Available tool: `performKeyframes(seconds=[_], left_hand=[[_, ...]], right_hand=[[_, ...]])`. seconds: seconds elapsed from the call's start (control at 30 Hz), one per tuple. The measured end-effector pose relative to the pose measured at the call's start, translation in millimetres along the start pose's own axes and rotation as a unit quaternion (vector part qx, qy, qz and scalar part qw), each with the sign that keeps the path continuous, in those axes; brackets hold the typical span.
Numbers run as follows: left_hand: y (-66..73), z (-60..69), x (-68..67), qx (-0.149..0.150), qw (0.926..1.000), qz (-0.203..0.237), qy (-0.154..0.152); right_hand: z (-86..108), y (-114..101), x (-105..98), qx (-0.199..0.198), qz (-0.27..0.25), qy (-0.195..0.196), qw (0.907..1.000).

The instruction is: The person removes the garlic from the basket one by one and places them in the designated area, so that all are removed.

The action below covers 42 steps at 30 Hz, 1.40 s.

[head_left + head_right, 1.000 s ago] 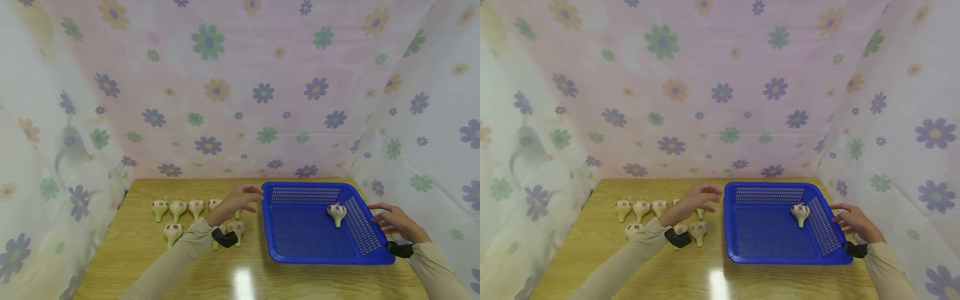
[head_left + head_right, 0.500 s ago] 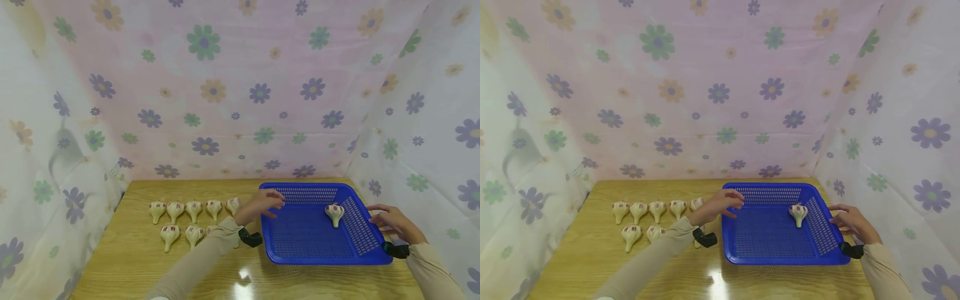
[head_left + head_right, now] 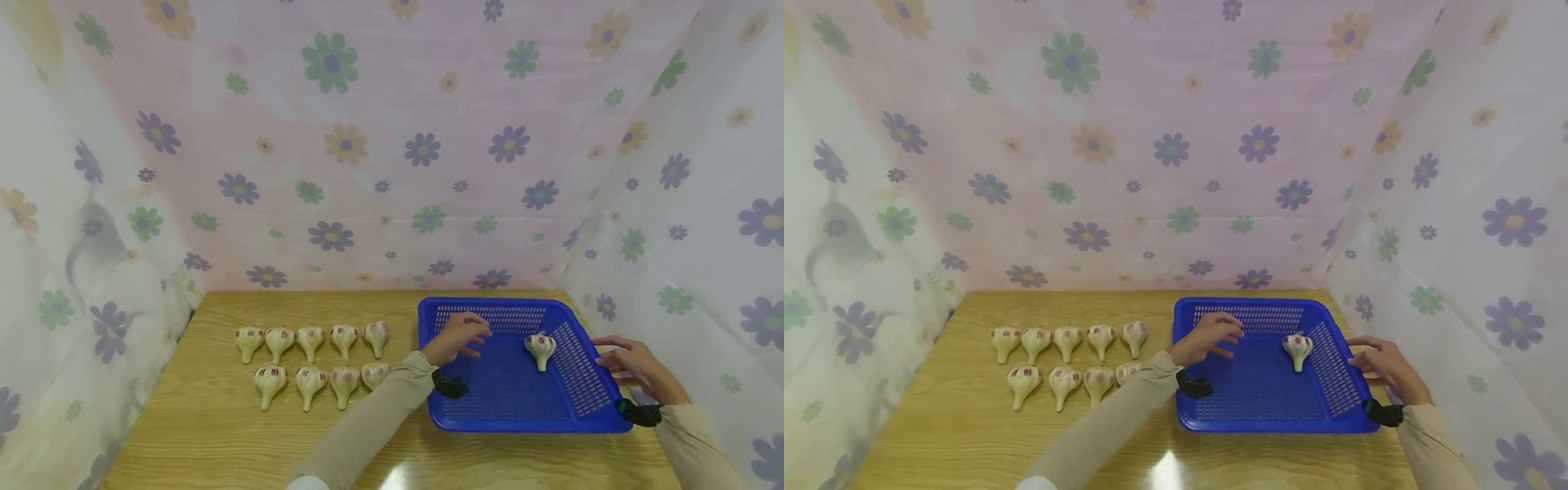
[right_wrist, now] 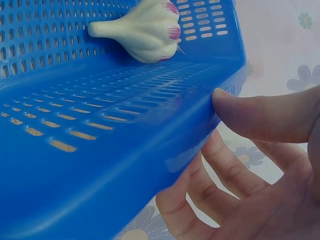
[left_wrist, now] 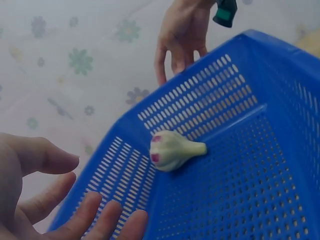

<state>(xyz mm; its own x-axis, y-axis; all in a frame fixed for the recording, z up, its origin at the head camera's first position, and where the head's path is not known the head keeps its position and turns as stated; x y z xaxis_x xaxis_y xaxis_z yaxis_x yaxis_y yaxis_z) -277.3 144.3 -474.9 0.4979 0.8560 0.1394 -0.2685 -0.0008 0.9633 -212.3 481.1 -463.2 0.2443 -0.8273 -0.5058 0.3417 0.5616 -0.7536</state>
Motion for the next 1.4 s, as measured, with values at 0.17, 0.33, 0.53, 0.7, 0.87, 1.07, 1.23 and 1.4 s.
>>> performKeyframes(seconds=[0.17,0.33,0.53,0.7,0.87,1.07,1.23,1.4], left_hand=[[-13.5,-16.9,12.1,-0.022,0.9995,-0.011,0.021],[-23.4,-32.4,21.8,-0.032,0.9972,-0.025,0.063],[-37.0,-49.6,37.8,-0.047,0.9909,-0.046,0.117],[-48.7,-61.0,54.6,-0.048,0.9913,-0.059,0.107],[-54.2,-63.5,70.4,-0.048,0.9910,-0.088,0.089],[-52.2,-61.4,93.3,-0.041,0.9959,-0.080,0.011],[-52.2,-63.5,106.6,-0.049,0.9970,-0.058,-0.008],[-52.3,-66.6,121.8,-0.054,0.9983,0.019,0.014]], right_hand=[[0.7,3,9,0.003,-0.005,-0.001,1.0000],[-3.9,1,18,0.000,-0.004,0.003,1.0000],[-9.3,-2,21,0.002,-0.009,0.009,0.9999],[-7.0,-4,21,0.006,-0.014,0.014,0.9998],[-3.7,-5,23,0.007,-0.015,0.012,0.9998],[0.8,-4,20,0.017,-0.012,0.010,0.9997],[3.0,-5,13,0.015,-0.010,0.011,0.9998],[4.7,-4,4,0.025,-0.011,0.019,0.9994]])
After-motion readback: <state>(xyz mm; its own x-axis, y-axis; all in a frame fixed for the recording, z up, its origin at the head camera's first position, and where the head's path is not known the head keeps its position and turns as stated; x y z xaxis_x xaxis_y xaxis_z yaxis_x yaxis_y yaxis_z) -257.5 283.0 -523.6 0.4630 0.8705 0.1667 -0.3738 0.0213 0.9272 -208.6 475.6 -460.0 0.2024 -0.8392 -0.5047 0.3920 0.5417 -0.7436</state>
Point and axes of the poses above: each hand's wrist, its own z-axis away from the middle knuckle, its own x-axis out of the palm, y = z × x, the point moved 3 cm from there along -z, towards the middle knuckle, and after that the axes turned 6 degrees about -y, right-handed, at the moved point
